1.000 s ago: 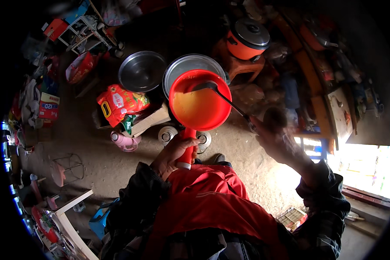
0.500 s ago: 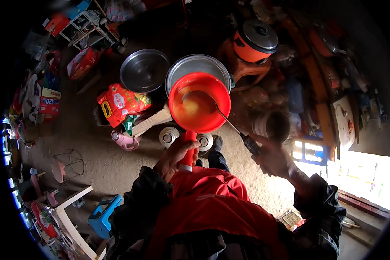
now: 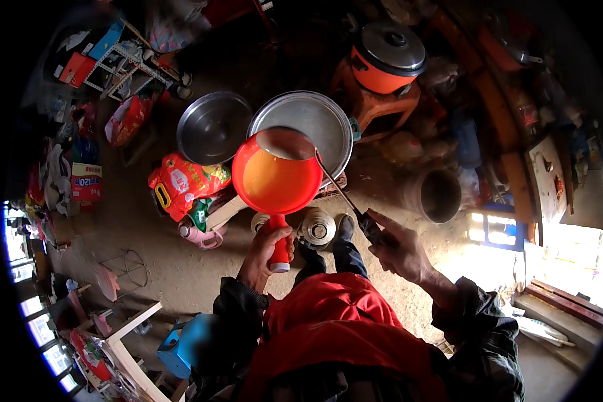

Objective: The person pours a yellow liquid from a red ladle into a large metal pot and stirs it. They then move to an outdoor gas stove and stir-fry chopped cabbage in a black pan, adding more cabbage from a basket. The person uses a ladle and a spatula to manage the cooking process.

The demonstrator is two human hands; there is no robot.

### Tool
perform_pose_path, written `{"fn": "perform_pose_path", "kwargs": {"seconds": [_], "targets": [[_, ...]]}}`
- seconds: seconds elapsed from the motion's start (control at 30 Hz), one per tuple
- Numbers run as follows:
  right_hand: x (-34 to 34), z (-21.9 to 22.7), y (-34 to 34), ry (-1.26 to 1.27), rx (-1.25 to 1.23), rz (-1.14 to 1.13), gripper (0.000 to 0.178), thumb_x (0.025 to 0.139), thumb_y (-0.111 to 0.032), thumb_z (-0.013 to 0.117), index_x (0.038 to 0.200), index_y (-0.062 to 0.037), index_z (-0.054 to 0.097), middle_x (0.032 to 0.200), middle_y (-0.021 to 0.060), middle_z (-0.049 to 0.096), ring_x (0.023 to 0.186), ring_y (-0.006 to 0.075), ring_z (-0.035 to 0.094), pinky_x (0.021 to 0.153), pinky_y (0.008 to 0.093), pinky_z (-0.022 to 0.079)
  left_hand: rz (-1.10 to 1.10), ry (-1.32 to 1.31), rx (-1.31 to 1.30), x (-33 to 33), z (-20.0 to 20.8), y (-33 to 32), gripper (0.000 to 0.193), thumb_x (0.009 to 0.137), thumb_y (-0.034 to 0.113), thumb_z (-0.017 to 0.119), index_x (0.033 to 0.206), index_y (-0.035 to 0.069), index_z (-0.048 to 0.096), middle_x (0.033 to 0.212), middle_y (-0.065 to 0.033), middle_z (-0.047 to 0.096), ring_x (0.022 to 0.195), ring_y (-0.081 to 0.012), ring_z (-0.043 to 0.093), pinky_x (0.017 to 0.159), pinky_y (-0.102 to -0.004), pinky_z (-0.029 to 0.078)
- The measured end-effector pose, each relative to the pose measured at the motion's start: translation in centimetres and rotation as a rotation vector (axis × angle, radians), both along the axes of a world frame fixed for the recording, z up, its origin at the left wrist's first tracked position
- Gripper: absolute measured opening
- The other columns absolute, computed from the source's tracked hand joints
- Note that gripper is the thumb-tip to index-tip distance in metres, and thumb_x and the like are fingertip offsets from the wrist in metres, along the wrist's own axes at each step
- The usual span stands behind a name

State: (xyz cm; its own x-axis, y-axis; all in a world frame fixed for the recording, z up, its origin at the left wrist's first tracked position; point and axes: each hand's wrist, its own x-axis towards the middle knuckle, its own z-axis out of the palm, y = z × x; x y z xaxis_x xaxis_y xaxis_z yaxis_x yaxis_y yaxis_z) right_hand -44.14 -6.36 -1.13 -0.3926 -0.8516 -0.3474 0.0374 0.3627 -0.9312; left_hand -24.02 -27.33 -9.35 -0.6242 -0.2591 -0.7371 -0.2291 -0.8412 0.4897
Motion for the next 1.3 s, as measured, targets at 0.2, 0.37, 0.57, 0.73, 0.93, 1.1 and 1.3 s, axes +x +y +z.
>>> {"fn": "perform_pose_path", "kwargs": {"seconds": [0.2,0.37,0.57,0.73,0.93,1.1,1.3], "targets": [[-1.8,-1.8,-2.2,-0.93,-0.093,-0.425,0.05,0.085,-0.007,0.051,0.133,-0.0075,0.036,0.073,0.0092,0.054,0.046,0.0124,0.049,0.035,0.0237,0.037,0.063,-0.098,-0.047,-1.3,-3.5,-1.9,0.017,0.079,0.014,0.062,0.088,0.006,0.05,0.066,-0.0056,0.055,0.047,-0.016,0.054,0.041,-0.0299,0.047],[-3.4,-5.9,-3.1,-0.8,-0.103,-0.492,0.06,0.079,0.001,0.058,0.134,-0.0063,0.034,0.067,0.0051,0.051,0.043,0.0114,0.046,0.036,0.0238,0.034,0.109,-0.215,-0.11,-3.1,-5.8,-3.5,0.017,0.078,0.013,0.063,0.086,0.006,0.051,0.063,-0.0052,0.054,0.045,-0.0164,0.053,0.04,-0.0298,0.047],[-3.8,-8.5,-3.3,-0.728,-0.018,-0.532,0.066,0.075,0.002,0.06,0.135,-0.0037,0.032,0.067,0.0037,0.049,0.043,0.0105,0.045,0.036,0.0235,0.034,0.117,-0.375,-0.202,-4.6,-9.8,-5.6,0.018,0.077,0.015,0.064,0.085,0.01,0.049,0.064,-0.0035,0.053,0.047,-0.0166,0.052,0.041,-0.0306,0.044],[-3.4,-9.7,-3.8,-0.641,0.073,-0.542,0.071,0.073,0.0,0.062,0.137,-0.0034,0.031,0.066,0.0035,0.049,0.047,0.0107,0.048,0.039,0.023,0.037,0.125,-0.473,-0.329,-5.6,-11.0,-6.5,0.016,0.075,0.01,0.064,0.084,0.007,0.051,0.062,-0.0036,0.053,0.046,-0.0159,0.052,0.04,-0.0284,0.045],[-2.9,-11.5,-3.3,-0.648,0.062,-0.563,0.071,0.073,0.0,0.062,0.137,-0.0036,0.031,0.067,0.0045,0.052,0.047,0.0106,0.049,0.039,0.0231,0.038,0.108,-0.55,-0.42,-6.3,-11.5,-7.0,0.02,0.075,0.005,0.064,0.089,0.006,0.049,0.065,-0.0048,0.052,0.051,-0.015,0.052,0.042,-0.0272,0.046],[-3.0,-11.8,-3.0,-0.642,0.063,-0.561,0.072,0.073,-0.001,0.062,0.137,-0.0036,0.03,0.066,0.0047,0.052,0.046,0.0106,0.049,0.04,0.0237,0.038,0.077,-0.567,-0.517,-7.3,-11.8,-7.4,0.026,0.075,0.004,0.062,0.095,0.007,0.045,0.07,-0.0046,0.05,0.054,-0.0143,0.051,0.044,-0.027,0.046],[-3.2,-12.3,-2.8,-0.636,0.099,-0.552,0.073,0.073,-0.001,0.062,0.137,-0.0033,0.029,0.066,0.0051,0.052,0.046,0.0108,0.049,0.04,0.0237,0.038,0.089,-0.563,-0.596,-9.4,-11.1,-7.8,0.031,0.075,0.003,0.061,0.099,0.007,0.042,0.073,-0.0046,0.05,0.058,-0.0137,0.051,0.044,-0.0269,0.046]]}}
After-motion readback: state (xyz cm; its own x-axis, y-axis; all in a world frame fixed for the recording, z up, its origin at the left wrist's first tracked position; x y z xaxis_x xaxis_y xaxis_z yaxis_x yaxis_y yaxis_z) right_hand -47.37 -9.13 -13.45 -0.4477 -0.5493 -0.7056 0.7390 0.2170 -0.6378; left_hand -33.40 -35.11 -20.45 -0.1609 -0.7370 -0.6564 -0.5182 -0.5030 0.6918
